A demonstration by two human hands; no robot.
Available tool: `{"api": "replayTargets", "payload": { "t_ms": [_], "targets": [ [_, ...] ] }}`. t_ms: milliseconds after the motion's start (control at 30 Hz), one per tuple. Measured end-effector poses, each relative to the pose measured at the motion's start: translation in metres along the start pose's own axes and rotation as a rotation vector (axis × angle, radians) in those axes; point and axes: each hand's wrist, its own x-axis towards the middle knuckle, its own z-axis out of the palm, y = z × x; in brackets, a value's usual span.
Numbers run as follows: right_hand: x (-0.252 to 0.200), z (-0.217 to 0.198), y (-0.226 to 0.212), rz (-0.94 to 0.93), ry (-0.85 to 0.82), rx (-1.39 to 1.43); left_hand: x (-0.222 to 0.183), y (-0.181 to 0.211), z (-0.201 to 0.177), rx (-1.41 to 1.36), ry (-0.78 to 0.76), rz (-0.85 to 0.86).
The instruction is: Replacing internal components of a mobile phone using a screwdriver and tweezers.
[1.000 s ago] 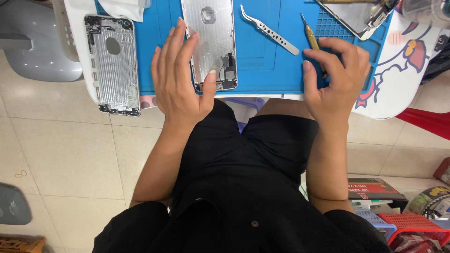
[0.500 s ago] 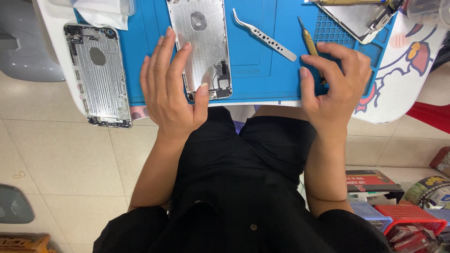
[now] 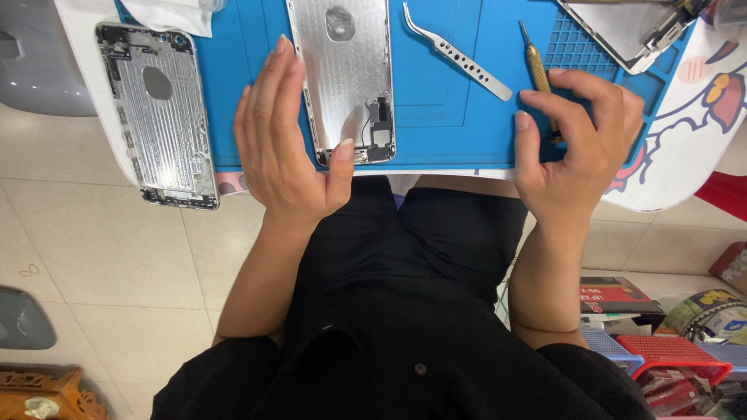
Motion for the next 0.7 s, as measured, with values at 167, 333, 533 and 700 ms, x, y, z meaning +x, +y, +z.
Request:
{"api": "replayTargets", "payload": {
  "t_ms": [167,333,533,700],
  "targets": [
    [0.0007,0.0018,0.0008,-0.003,0.008,0.008,0.0022,-0.0003,-0.0019,-0.065,0.032,0.012],
    [0.0003,0.0010,0.0022,-0.034,0.019,-0.008,0.0013,-0.0004,-0.0005,-0.081,0.042,0.027],
    [0.0016,-0.0004,-0.0022,-0.049,0.041,-0.003,-0.0013,-0.0011,-0.0013,-0.046,0.041,0.039],
    [0.0009,0.0002,-0.0039,-0.057,0.045,-0.004,-0.0024,0.0006,-0.0034,-0.025,0.023,0.034]
  ]
}}
